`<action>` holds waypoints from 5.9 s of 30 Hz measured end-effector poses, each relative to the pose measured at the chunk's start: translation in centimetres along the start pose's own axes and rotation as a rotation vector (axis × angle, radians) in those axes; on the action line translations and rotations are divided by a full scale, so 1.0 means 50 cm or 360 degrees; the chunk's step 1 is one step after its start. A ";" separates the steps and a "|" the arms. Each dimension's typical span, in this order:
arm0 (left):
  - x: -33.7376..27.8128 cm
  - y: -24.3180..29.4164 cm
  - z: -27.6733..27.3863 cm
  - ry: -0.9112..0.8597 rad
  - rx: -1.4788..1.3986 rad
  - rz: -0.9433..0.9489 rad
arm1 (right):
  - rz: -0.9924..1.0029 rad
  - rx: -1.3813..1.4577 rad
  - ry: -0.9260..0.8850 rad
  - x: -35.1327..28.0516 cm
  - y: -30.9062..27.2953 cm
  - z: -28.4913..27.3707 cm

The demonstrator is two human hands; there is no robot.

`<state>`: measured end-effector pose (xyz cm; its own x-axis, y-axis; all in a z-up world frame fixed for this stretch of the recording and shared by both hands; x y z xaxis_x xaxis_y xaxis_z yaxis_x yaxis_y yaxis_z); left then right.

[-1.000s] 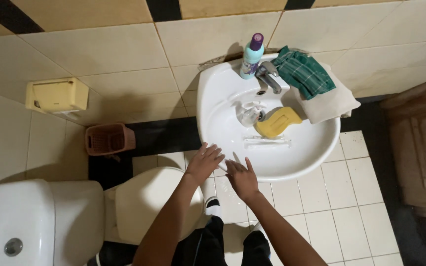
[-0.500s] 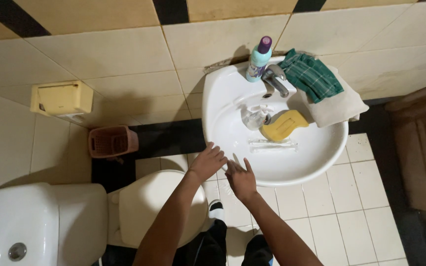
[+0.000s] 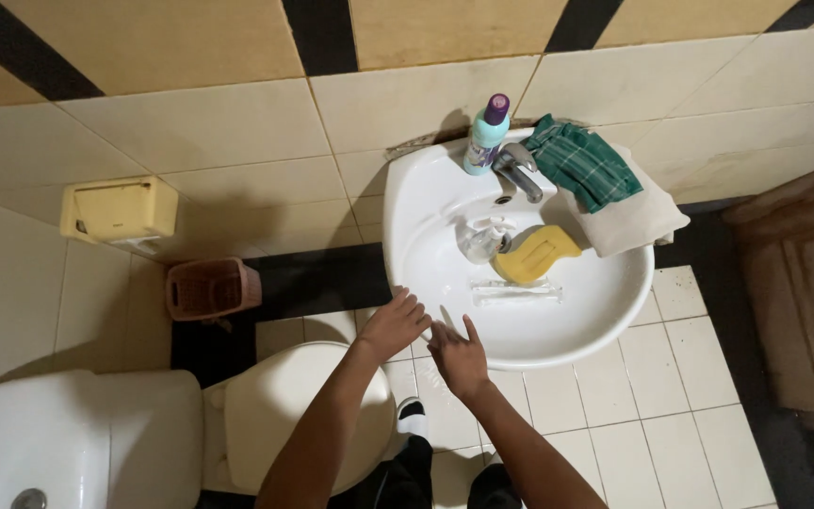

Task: The person wipes the closed toilet seat with a green cloth. They then wash their hands at the sink and dry them with the cloth. Finally, they open the toilet lid and pour a cleaning liquid from a bottle into the bowl.

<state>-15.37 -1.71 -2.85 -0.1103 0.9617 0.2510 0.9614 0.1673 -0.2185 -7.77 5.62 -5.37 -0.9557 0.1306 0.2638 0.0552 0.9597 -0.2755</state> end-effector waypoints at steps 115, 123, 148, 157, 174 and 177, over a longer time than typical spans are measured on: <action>0.752 0.025 -0.002 0.0302 -0.0659 -0.0682 | 0.0472 -0.0222 0.0127 0.201 0.633 -0.434; 0.779 -0.031 0.038 0.0407 -0.0517 -0.0657 | 0.0655 -0.0222 0.0092 0.225 0.654 -0.386; 0.785 -0.032 0.049 0.0281 -0.0500 -0.0685 | 0.0658 -0.0342 0.0077 0.229 0.656 -0.377; 0.777 -0.055 -0.013 0.0399 -0.0592 -0.0665 | 0.0478 -0.0293 0.0322 0.284 0.642 -0.400; 0.638 -0.157 -0.118 0.0470 -0.0528 -0.0918 | 0.0053 0.0064 0.0543 0.381 0.477 -0.423; 0.609 -0.160 -0.131 0.0405 -0.0514 -0.0941 | 0.0090 0.0090 0.0408 0.383 0.464 -0.405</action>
<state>-24.77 24.81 12.70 -0.6110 0.6432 0.4615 0.7899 0.5337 0.3019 -18.95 35.42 12.00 -0.8467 0.2491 0.4700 0.0830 0.9346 -0.3458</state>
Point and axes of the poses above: each hand's wrist, its own x-axis towards the middle knuckle, its own z-axis out of the palm, y = z × x, the point moved 8 cm from there along x, towards the middle knuckle, and after that the axes turned 15 degrees about y, right-handed, at the moved point
